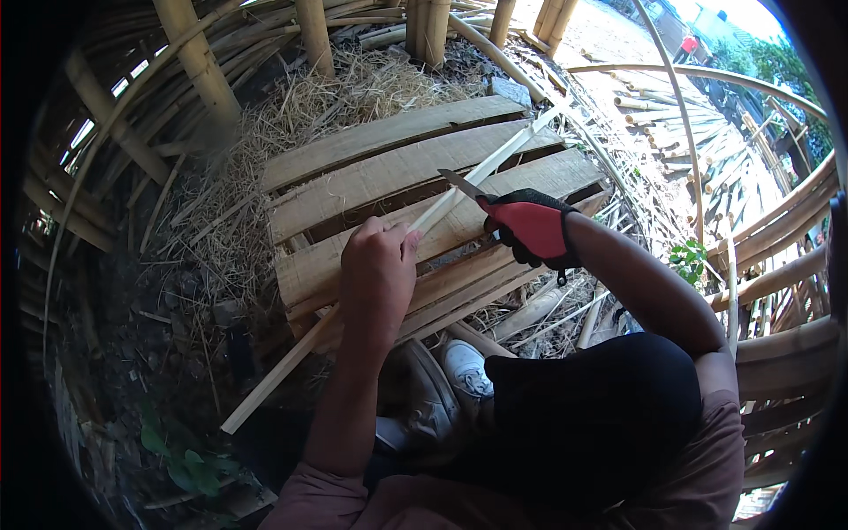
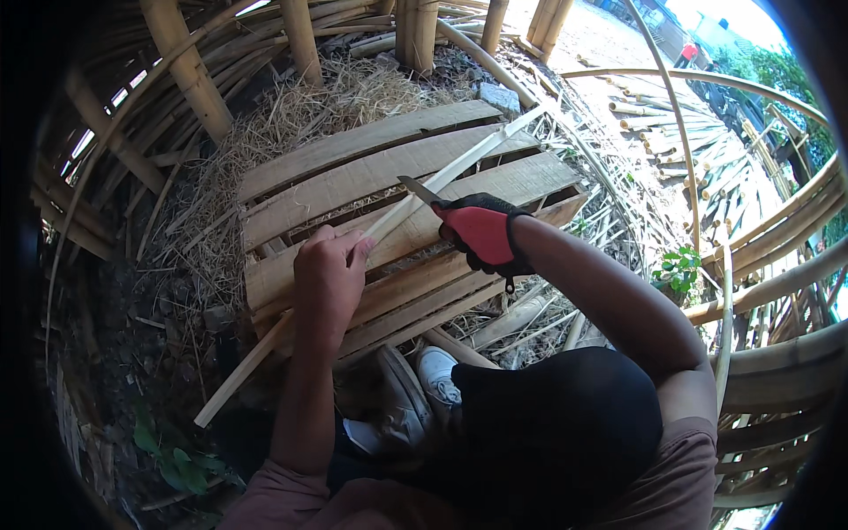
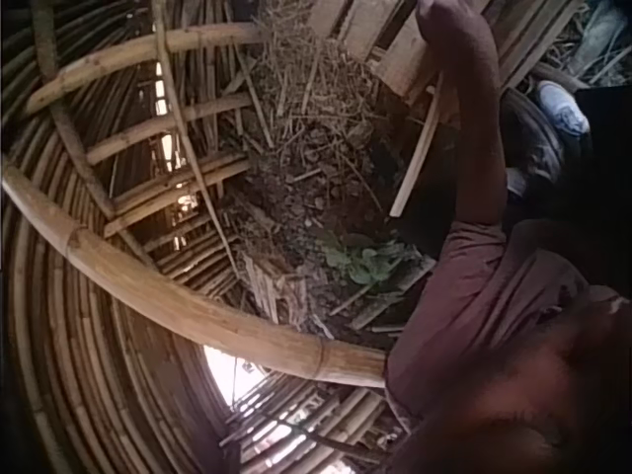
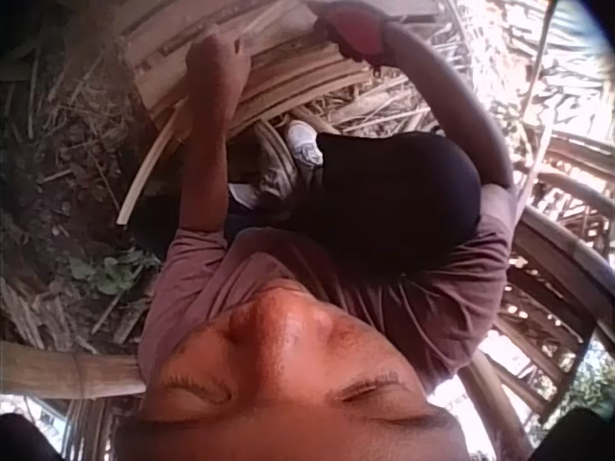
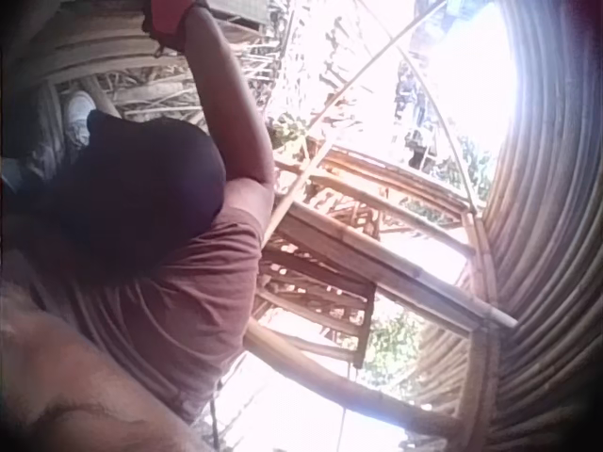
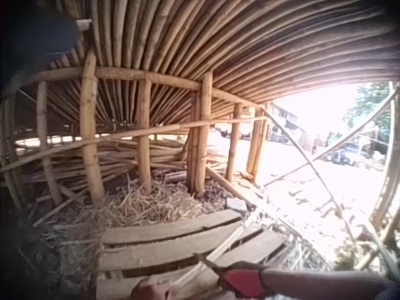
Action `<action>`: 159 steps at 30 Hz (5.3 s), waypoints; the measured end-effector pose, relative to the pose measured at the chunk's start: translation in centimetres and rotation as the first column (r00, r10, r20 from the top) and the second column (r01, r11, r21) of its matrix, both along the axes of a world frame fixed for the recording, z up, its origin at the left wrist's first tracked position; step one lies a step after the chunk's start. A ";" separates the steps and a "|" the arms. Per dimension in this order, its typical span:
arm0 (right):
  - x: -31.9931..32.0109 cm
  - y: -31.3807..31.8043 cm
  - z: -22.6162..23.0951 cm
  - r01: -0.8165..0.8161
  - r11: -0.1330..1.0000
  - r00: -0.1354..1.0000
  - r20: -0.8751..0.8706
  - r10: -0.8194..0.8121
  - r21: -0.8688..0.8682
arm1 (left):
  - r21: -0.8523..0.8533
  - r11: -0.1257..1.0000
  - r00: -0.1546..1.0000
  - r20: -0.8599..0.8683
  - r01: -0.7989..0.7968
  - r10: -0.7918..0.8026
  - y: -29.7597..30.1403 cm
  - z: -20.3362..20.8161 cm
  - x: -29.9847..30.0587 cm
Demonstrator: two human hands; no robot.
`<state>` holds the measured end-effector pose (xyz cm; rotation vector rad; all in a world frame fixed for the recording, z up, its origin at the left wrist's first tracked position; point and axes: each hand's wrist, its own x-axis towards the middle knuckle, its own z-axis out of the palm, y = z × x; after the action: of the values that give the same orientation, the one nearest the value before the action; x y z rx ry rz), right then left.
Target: The person is using a knife to shave and trim a thin strip of bamboo.
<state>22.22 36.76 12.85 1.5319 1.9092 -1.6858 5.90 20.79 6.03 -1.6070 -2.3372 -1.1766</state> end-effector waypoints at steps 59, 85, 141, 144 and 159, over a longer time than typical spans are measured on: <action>1.0 1.5 -4.4 -0.558 -0.121 0.722 0.552 0.416 0.821 | 0.033 0.997 0.981 -0.181 0.076 -0.068 -1.4 -0.1 2.3; 1.4 1.0 -0.4 0.061 0.162 0.932 -0.114 0.344 0.985 | -0.048 0.996 0.996 0.038 0.079 -0.077 -6.6 3.5 4.1; -3.1 2.8 -2.0 -0.117 0.386 0.987 0.151 -0.057 0.915 | -0.066 0.941 -0.215 0.966 0.332 0.144 -11.4 -4.2 5.4; -3.0 2.1 -2.8 -0.093 0.341 0.990 0.124 -0.072 0.935 | -0.085 0.913 -0.225 0.956 0.400 0.187 -11.8 -4.1 4.3; -2.8 2.9 -3.7 -0.346 0.114 0.936 0.351 -0.027 0.931 | -0.080 0.931 -0.135 0.981 0.356 0.136 -11.2 -4.0 5.2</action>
<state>19.46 39.66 9.14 1.5099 3.0171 0.3012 11.14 9.55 2.05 -0.7265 -3.2565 -3.1642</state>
